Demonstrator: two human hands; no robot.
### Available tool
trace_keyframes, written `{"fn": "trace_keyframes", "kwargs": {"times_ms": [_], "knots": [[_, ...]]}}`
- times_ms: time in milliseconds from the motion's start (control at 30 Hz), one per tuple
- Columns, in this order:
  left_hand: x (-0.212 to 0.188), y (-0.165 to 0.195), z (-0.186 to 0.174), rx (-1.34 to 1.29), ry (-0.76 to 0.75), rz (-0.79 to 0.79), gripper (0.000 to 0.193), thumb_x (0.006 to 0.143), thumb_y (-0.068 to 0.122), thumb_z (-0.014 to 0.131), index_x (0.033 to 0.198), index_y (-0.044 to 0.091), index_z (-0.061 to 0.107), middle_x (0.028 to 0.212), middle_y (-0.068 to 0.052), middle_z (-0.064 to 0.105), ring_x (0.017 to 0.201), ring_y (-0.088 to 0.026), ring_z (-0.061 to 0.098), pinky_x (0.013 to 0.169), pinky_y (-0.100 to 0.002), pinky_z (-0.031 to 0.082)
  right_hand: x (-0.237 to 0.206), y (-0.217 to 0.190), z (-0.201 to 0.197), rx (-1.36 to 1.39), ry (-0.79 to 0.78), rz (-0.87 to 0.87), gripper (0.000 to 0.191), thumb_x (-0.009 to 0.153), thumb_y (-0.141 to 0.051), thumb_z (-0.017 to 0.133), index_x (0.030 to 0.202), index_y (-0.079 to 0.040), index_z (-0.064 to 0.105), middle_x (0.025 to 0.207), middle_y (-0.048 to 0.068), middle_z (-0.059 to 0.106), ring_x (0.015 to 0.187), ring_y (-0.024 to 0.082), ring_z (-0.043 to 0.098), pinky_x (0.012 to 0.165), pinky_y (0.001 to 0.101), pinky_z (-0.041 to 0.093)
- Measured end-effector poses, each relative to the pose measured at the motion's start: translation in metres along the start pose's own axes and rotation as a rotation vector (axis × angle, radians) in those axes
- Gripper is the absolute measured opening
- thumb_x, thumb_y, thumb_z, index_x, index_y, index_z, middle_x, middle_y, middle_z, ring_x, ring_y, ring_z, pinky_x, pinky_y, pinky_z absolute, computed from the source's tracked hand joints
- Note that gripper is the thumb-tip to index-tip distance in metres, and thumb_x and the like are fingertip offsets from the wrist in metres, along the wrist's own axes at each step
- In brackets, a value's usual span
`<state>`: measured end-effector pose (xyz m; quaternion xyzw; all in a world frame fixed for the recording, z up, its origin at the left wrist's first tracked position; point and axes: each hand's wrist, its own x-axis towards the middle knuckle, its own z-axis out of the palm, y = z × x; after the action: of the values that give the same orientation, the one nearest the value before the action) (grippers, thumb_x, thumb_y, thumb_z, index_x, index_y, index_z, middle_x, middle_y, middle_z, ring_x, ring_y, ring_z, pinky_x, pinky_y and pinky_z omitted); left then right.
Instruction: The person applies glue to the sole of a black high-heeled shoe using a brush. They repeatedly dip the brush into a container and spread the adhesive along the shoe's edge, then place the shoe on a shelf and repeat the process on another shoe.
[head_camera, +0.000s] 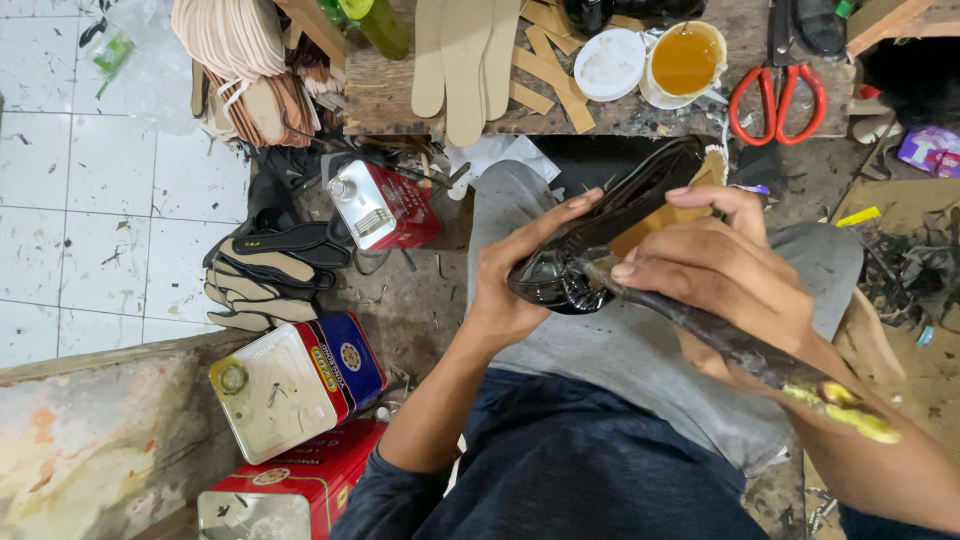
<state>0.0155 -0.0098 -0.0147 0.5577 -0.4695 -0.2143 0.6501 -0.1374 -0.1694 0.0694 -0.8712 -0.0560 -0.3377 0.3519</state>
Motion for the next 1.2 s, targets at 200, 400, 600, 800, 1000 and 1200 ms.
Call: {"fn": "trace_keyframes", "kwargs": {"times_ms": [200,400,600,800,1000,1200], "knots": [[0.002,0.006,-0.003,0.048,-0.038,-0.052,0.063,0.085,-0.004,0.078,0.145,-0.002,0.057,0.148,-0.016,0.063,0.141,-0.025,0.062,0.122,-0.035,0.048,-0.001,0.000,-0.002,0.029,0.005,0.008,0.031,0.079,-0.018,0.064,0.102,0.001,0.070,0.101,0.008,0.069,0.094,0.024,0.070,0.109,0.0559,0.044],[0.003,0.007,-0.006,0.024,-0.055,-0.054,0.063,0.086,-0.005,0.077,0.145,-0.002,0.056,0.147,-0.016,0.063,0.139,-0.023,0.062,0.122,-0.035,0.048,0.001,-0.001,-0.001,0.039,-0.043,-0.028,0.020,0.085,-0.002,0.061,0.102,-0.001,0.072,0.102,0.009,0.071,0.092,0.022,0.072,0.110,0.0564,0.044],[0.004,0.010,-0.005,-0.014,-0.074,-0.105,0.063,0.087,-0.006,0.077,0.146,-0.002,0.056,0.147,-0.015,0.064,0.137,-0.021,0.064,0.119,-0.034,0.050,0.004,0.003,0.002,0.021,0.005,-0.093,0.019,0.085,-0.002,0.062,0.102,0.002,0.069,0.099,0.012,0.070,0.091,0.028,0.071,0.107,0.0561,0.045],[-0.010,-0.009,-0.009,-0.426,-0.073,-0.212,0.072,0.081,0.007,0.086,0.143,0.001,0.050,0.146,-0.012,0.061,0.130,-0.018,0.063,0.109,-0.035,0.057,0.007,0.008,0.003,-0.033,-0.021,-0.187,0.028,0.080,-0.010,0.068,0.104,0.003,0.069,0.098,0.015,0.069,0.087,0.029,0.070,0.101,0.0550,0.048],[-0.033,-0.070,0.024,-0.824,0.269,-0.229,0.063,0.082,0.027,0.092,0.129,0.000,0.060,0.110,-0.004,0.068,0.090,-0.009,0.064,0.070,-0.019,0.051,0.007,0.008,0.012,-0.137,0.092,-0.130,0.021,0.086,0.005,0.070,0.107,0.003,0.068,0.100,0.014,0.068,0.089,0.028,0.068,0.104,0.0541,0.049],[-0.043,-0.093,0.026,-0.873,0.276,-0.171,0.050,0.089,0.034,0.088,0.116,0.001,0.062,0.098,0.001,0.066,0.079,-0.004,0.057,0.068,-0.017,0.044,0.008,0.002,0.014,-0.146,0.138,-0.001,0.026,0.088,0.009,0.074,0.112,0.002,0.066,0.106,0.014,0.066,0.100,0.030,0.067,0.106,0.0478,0.050]]}}
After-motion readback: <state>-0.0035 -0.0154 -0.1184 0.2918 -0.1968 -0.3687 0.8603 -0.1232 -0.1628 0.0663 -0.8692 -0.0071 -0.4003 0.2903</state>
